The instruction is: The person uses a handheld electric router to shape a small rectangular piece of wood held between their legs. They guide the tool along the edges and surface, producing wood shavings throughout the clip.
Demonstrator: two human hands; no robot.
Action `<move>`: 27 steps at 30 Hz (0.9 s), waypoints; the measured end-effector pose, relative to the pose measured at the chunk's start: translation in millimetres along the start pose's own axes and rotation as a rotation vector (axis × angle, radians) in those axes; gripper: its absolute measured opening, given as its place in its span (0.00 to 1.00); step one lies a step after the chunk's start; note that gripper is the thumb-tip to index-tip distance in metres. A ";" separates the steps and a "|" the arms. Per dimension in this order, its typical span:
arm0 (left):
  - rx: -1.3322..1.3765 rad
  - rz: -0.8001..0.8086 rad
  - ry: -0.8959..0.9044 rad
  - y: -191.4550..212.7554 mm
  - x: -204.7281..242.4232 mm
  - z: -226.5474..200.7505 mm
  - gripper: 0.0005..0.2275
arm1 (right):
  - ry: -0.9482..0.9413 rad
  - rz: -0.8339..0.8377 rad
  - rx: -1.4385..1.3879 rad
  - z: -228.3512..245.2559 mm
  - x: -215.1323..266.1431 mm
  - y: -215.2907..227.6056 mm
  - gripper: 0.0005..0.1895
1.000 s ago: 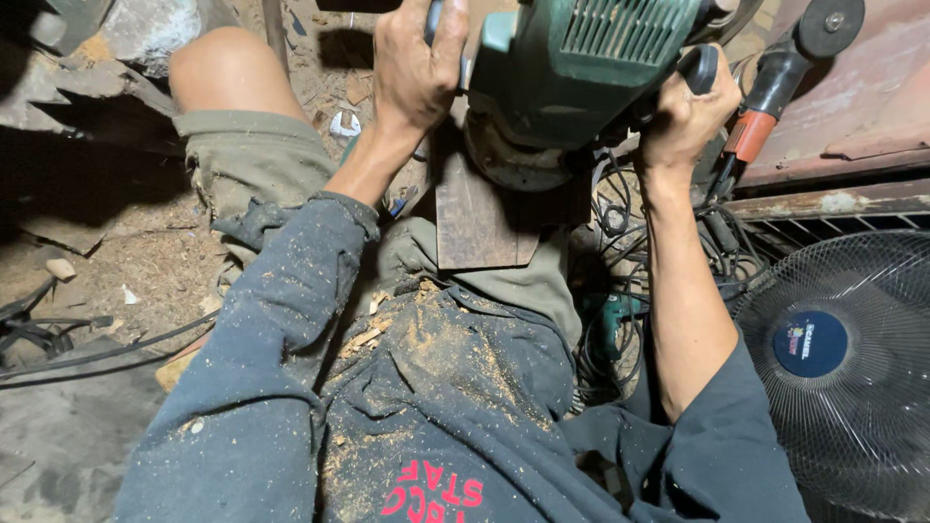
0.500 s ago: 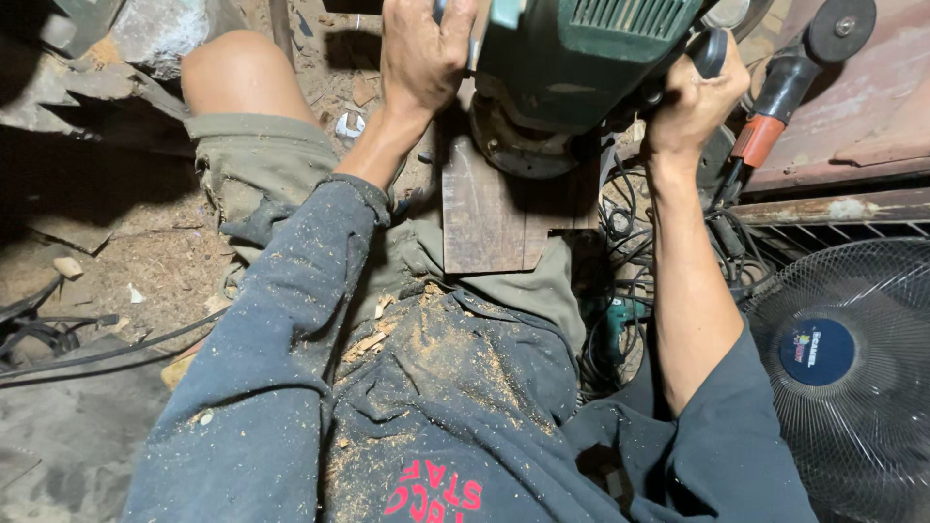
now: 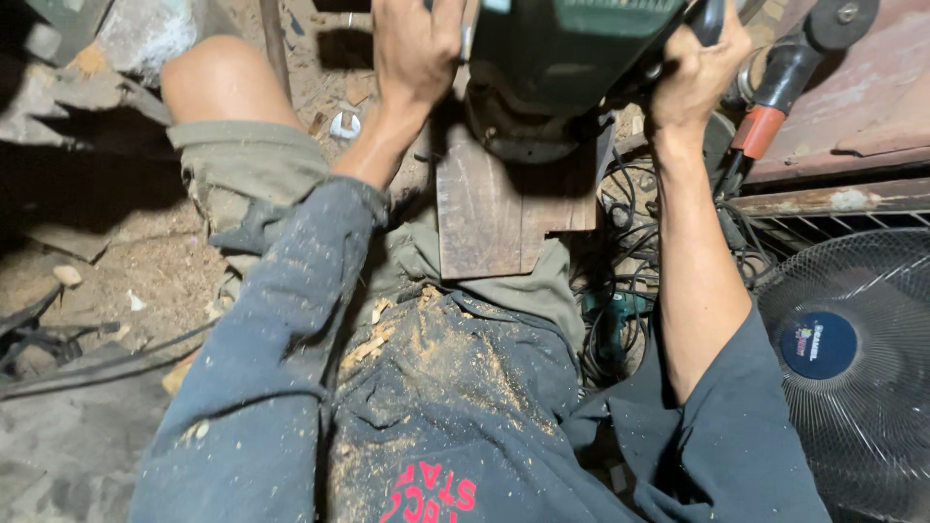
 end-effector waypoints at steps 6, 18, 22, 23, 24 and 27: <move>0.040 0.040 0.022 5.3 18.2 -37.3 0.12 | -0.047 0.022 0.049 6.9 9.1 16.7 0.13; 0.099 0.100 0.097 13.0 48.2 -65.3 0.08 | -0.135 -0.049 0.001 32.3 47.2 33.7 0.12; 0.103 0.079 0.043 7.0 54.9 -74.8 0.07 | -0.128 -0.065 -0.011 49.7 48.2 39.0 0.14; 0.101 0.077 0.048 6.8 55.1 -76.3 0.07 | -0.109 -0.056 0.047 56.0 47.8 39.2 0.17; 0.103 0.074 0.043 4.9 52.2 -77.8 0.07 | -0.100 -0.054 0.062 60.6 45.5 40.5 0.16; 0.103 0.091 0.069 4.5 51.3 -78.2 0.07 | -0.084 -0.018 0.119 73.2 47.6 39.3 0.14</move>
Point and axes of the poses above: each hand's wrist, its own x-axis away from the middle knuckle, its own y-axis out of the back of the hand, z = x × y, the point moved 5 cm from there along -x, towards the middle knuckle, and after that the axes turned 4 degrees about y, right-handed, at the moved point
